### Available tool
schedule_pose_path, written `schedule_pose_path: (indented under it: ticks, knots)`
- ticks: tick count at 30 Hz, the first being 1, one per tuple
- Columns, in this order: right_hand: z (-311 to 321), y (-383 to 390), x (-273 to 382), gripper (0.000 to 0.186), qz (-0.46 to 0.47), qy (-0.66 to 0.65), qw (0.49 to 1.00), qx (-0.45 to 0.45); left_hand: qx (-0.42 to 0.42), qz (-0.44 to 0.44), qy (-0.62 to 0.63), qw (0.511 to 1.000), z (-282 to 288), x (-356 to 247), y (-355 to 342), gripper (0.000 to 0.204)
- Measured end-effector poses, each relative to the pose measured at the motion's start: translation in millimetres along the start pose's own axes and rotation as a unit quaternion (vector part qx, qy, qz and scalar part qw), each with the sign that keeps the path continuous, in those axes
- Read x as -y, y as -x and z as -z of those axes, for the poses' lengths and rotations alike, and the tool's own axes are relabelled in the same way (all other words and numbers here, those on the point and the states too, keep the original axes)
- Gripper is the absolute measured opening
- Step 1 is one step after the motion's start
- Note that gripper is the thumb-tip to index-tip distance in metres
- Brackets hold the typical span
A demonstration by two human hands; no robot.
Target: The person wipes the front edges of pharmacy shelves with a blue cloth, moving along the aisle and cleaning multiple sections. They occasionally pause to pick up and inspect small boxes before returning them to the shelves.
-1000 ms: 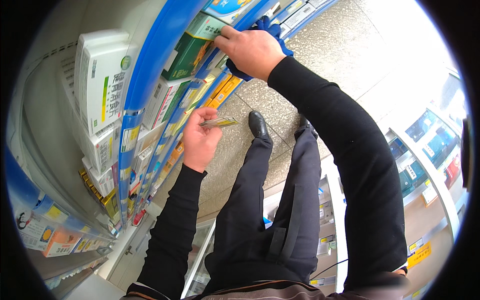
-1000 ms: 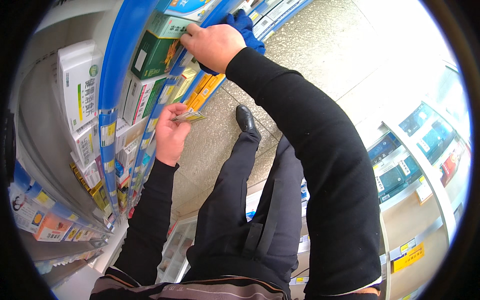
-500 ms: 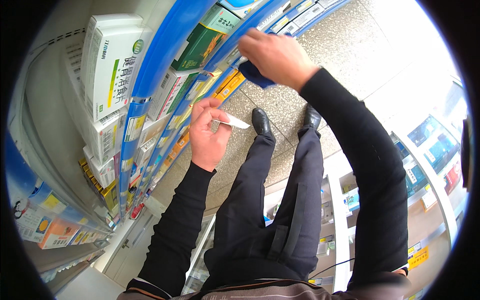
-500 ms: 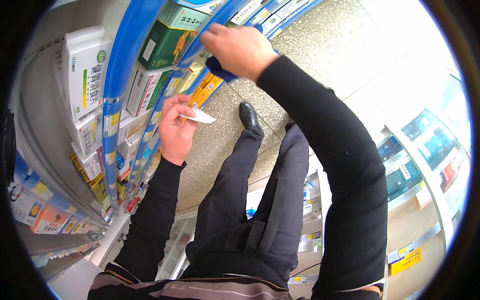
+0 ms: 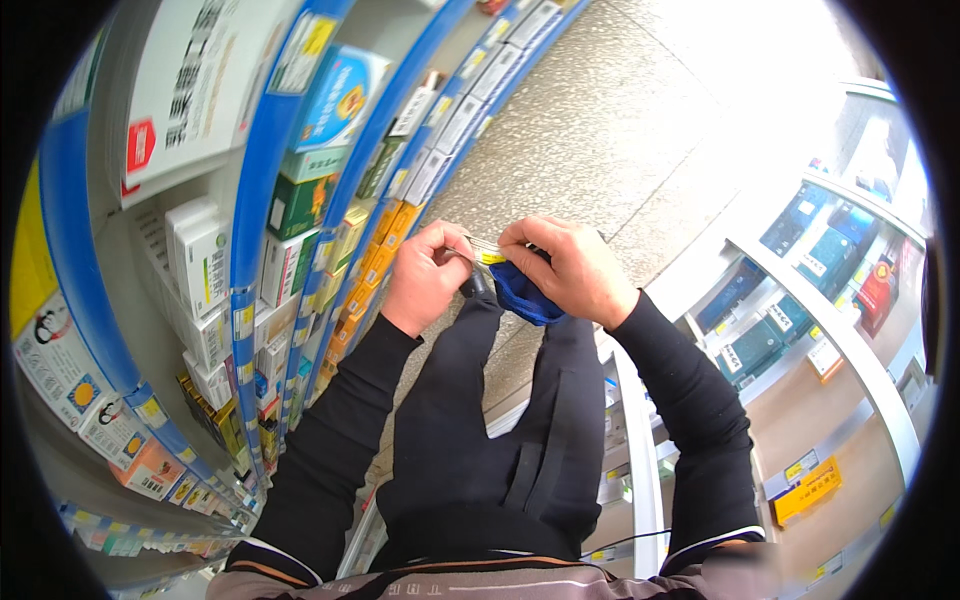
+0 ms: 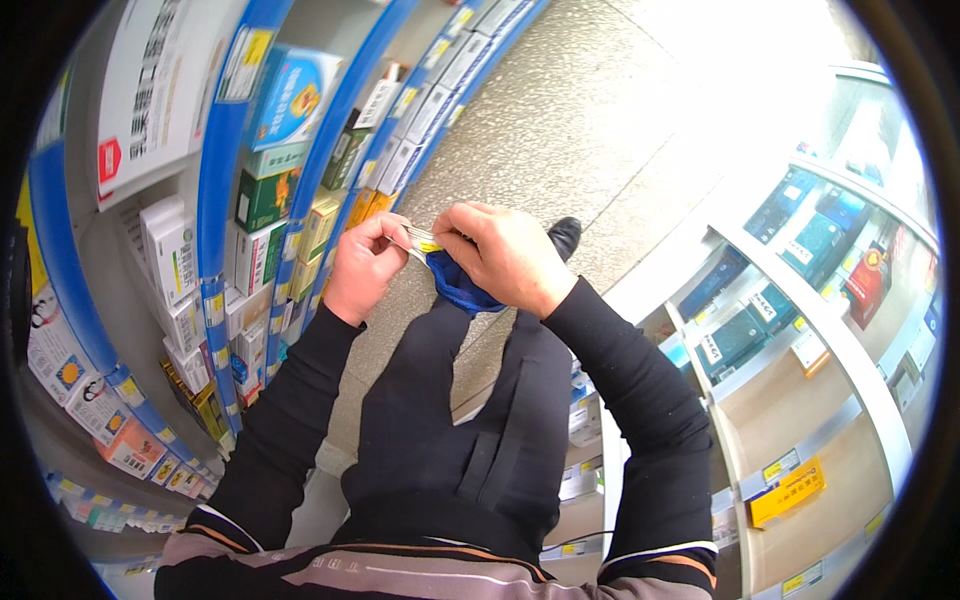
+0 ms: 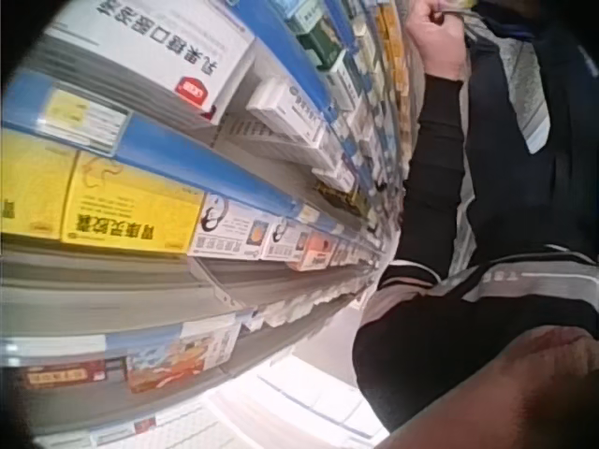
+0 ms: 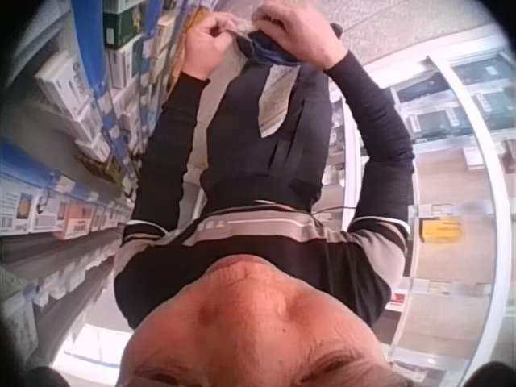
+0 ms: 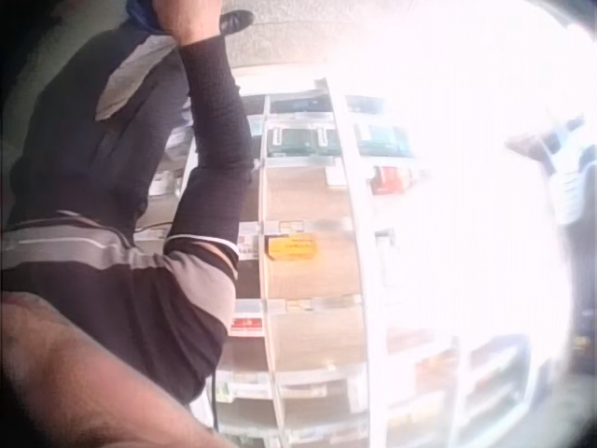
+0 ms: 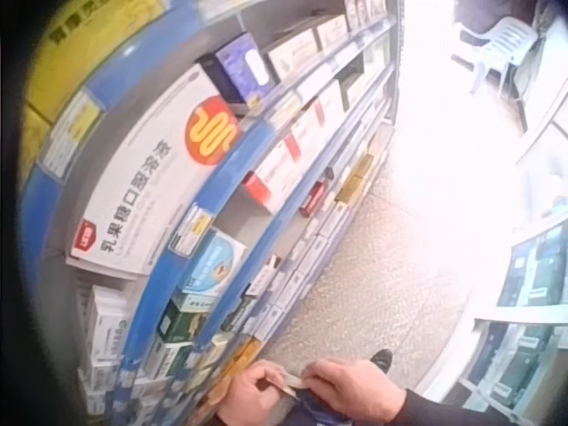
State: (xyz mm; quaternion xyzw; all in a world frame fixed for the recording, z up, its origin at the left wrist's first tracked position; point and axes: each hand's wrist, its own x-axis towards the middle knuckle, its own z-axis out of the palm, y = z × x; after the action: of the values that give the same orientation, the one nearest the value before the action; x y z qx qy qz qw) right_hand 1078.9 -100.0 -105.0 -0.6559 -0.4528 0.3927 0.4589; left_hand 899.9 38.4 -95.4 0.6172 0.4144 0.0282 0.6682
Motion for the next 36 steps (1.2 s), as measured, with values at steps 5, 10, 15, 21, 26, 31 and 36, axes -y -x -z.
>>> schedule_pose_path:
  ticks: [5, 10, 15, 21, 26, 31, 36]
  knots:
    - [87.5, 31.4, -17.8, 0.051, -0.107, -0.094, 0.99, -0.012, 0.004, 0.032, -0.031, 0.999, -66.8, -40.9, -44.6, 0.011]
    - [160.2, 21.9, -25.9, 0.054, -0.238, -0.169, 0.955, -0.051, 0.079, -0.033, -0.093, 0.992, -135.8, -88.7, -99.8, 0.026]
    - [231.8, -14.9, -40.7, 0.022, -0.134, -0.033, 0.987, -0.082, 0.21, 0.01, -0.076, 0.975, -169.6, -160.8, -166.8, 0.053]
    - [337.9, -100.5, -42.8, 0.021, -0.061, 0.031, 0.997, 0.027, 0.514, 0.052, -0.216, 0.828, -190.0, -238.7, -301.9, 0.03]
    - [425.7, -175.3, -83.6, 0.03, -0.161, -0.051, 0.986, -0.01, 0.494, 0.123, -0.214, 0.833, -200.9, -264.5, -394.0, 0.019]
    - [517.3, -212.6, -177.8, 0.043, -0.371, -0.486, 0.791, 0.018, 0.132, -0.231, -0.27, 0.925, -234.9, -286.0, -500.4, 0.012]
    - [589.3, -262.0, -202.3, 0.043, -0.332, -0.49, 0.806, 0.028, -0.129, -0.289, -0.38, 0.869, -285.6, -322.4, -604.8, 0.015]
